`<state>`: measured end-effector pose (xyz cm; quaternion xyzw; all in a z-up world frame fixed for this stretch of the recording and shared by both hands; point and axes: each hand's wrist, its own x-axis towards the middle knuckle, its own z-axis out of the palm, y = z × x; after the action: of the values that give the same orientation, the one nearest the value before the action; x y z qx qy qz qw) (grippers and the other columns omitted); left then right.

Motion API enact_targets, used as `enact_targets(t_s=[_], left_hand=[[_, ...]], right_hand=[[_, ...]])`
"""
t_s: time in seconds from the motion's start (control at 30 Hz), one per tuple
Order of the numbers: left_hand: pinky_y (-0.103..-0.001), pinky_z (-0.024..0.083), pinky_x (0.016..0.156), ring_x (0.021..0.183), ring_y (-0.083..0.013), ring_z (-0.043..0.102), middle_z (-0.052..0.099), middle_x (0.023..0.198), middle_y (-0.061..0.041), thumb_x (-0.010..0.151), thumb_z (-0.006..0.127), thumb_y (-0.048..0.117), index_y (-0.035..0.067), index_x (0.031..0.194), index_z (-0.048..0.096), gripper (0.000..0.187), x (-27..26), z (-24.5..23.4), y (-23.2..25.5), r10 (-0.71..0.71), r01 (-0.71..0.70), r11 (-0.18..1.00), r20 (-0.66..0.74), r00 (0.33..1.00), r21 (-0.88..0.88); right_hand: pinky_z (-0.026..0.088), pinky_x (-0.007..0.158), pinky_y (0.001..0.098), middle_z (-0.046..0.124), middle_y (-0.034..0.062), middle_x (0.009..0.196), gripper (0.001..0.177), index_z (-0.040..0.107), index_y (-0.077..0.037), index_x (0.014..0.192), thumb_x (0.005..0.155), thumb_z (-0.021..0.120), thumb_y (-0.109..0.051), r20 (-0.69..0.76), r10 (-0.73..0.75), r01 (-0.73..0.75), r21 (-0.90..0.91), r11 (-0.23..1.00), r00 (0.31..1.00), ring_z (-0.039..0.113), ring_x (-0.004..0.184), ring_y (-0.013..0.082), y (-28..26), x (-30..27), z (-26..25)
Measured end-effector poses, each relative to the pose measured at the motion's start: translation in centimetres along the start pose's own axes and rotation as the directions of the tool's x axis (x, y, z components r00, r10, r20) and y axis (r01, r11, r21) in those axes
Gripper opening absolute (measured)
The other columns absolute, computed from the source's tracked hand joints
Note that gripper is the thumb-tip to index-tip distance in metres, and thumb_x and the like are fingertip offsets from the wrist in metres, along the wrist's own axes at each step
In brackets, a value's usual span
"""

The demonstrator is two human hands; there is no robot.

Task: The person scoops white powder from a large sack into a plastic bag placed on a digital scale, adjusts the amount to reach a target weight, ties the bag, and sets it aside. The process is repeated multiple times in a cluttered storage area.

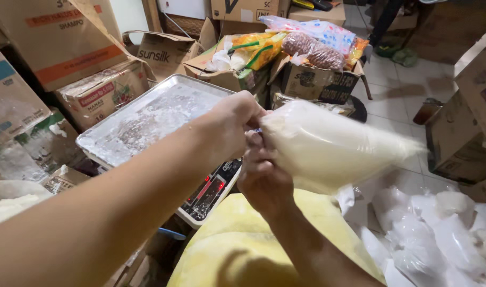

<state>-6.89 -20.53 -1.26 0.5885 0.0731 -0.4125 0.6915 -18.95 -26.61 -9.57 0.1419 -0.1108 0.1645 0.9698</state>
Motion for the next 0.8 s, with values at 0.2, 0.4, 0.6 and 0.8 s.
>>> enact_targets(t_s=[0.2,0.4,0.6,0.8], left_hand=[[-0.037,0.043,0.054,0.071,-0.0208,0.059,0.072,0.095,-0.010,0.079,0.065,0.000,0.003,0.093,0.073,0.017,0.2,1.9,-2.1,0.278,-0.281,0.960,-0.200,0.939,0.014],[-0.036,0.053,0.058,0.077,-0.0246,0.069,0.074,0.087,-0.016,0.076,0.063,-0.004,-0.006,0.086,0.075,0.016,-2.8,0.4,-3.1,0.329,-0.329,0.943,-0.307,0.893,0.052],[-0.029,0.054,0.072,0.085,-0.0218,0.072,0.077,0.088,-0.011,0.074,0.065,-0.004,-0.004,0.088,0.077,0.019,-3.9,-3.2,-3.1,0.348,-0.331,0.885,0.008,0.937,0.328],[-0.032,0.059,0.082,0.084,-0.0189,0.070,0.073,0.092,-0.011,0.082,0.067,-0.005,-0.004,0.095,0.070,0.013,-3.4,-5.9,-3.9,0.293,-0.386,0.919,0.515,0.806,0.082]], right_hand=[[0.052,0.051,0.0243,0.064,-0.0038,0.073,0.021,0.064,-0.014,0.094,0.108,0.057,-0.027,-0.209,-0.211,0.002,-0.706,0.708,0.955,0.061,0.055,0.0086,-5.8,1.6,-1.6],[0.042,0.055,0.0325,0.062,-0.0007,0.069,0.034,0.075,-0.008,0.094,0.107,0.058,-0.034,0.230,-0.543,-0.269,-0.676,-0.686,0.807,0.049,0.059,0.0081,-3.5,0.5,0.0],[0.042,0.071,0.0381,0.060,-0.0004,0.084,0.023,0.070,-0.010,0.103,0.103,0.054,-0.027,0.507,0.041,0.080,-0.056,-0.995,0.861,0.049,0.079,0.0176,-2.7,-2.1,4.2],[0.044,0.066,0.0268,0.053,0.0016,0.088,0.029,0.059,-0.003,0.091,0.112,0.052,-0.021,0.011,-0.209,-0.049,-0.958,-0.282,0.978,0.049,0.073,0.0114,-3.6,-3.2,5.0]])
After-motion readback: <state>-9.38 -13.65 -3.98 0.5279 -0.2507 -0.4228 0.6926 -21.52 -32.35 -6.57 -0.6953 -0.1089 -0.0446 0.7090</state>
